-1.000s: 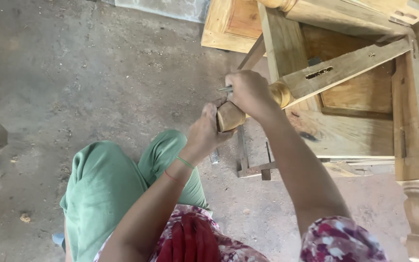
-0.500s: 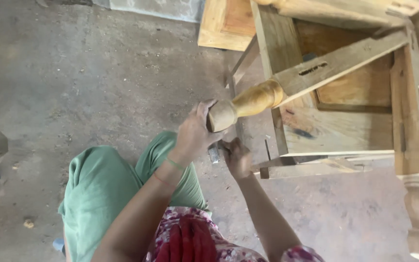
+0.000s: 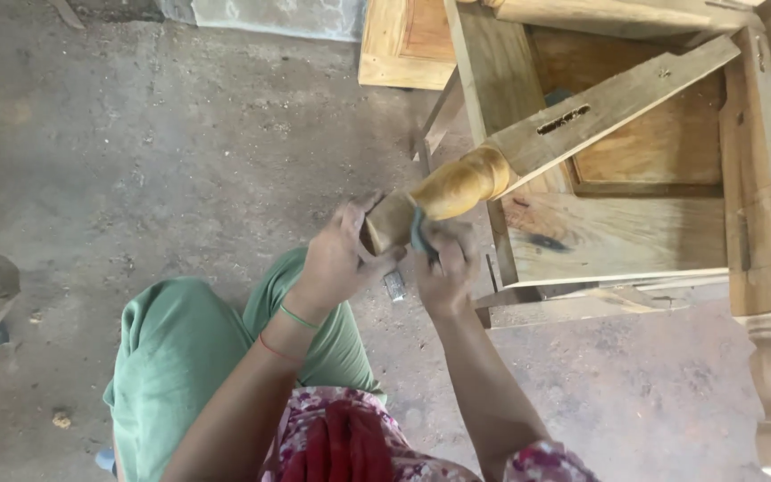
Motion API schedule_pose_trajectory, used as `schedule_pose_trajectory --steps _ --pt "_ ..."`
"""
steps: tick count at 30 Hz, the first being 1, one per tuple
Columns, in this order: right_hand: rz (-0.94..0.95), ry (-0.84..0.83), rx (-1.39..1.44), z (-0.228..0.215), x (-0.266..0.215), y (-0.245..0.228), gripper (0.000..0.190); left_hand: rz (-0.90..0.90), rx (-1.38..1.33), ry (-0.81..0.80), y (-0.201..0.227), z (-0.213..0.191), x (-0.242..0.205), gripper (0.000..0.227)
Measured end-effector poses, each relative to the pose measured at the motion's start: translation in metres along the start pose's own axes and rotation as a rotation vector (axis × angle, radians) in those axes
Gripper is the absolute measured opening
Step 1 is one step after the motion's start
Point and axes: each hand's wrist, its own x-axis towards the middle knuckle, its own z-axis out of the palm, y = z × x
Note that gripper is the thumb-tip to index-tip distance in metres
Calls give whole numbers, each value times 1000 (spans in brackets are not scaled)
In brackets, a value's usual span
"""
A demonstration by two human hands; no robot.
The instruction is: The person sands wooden furniture legs with sandpaper to smooth the surface.
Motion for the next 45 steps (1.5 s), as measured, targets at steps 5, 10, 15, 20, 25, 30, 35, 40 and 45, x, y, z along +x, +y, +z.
schedule_pose_trajectory --steps 5,10,15,20,25,30,35,40,45 --pt "-97 40 102 6 -12 2 24 115 -48 44 -22 15 -6 59" --pt "16 61 53 5 -27 -7 32 18 -122 20 -14 14 -6 57" --pt "119 -85 44 1 -2 -4 24 6 -51 93 -11 17 -8 51" --pt "-64 14 44 5 -26 3 24 -23 11 72 -9 18 -3 45" --pt "358 -410 71 -18 -99 11 19 368 244 -15 -9 -3 6 66" --pt "863 -189 175 -39 -101 -4 9 444 274 -100 -14 -4 8 69" --pt "589 8 109 -52 -59 -25 20 471 278 -135 12 3 8 72" --pt "651 256 524 -67 -71 -17 18 370 223 -91 33 23 -12 69" --pt "621 334 612 -88 -53 -32 22 210 -49 -48 66 21 -15 76"
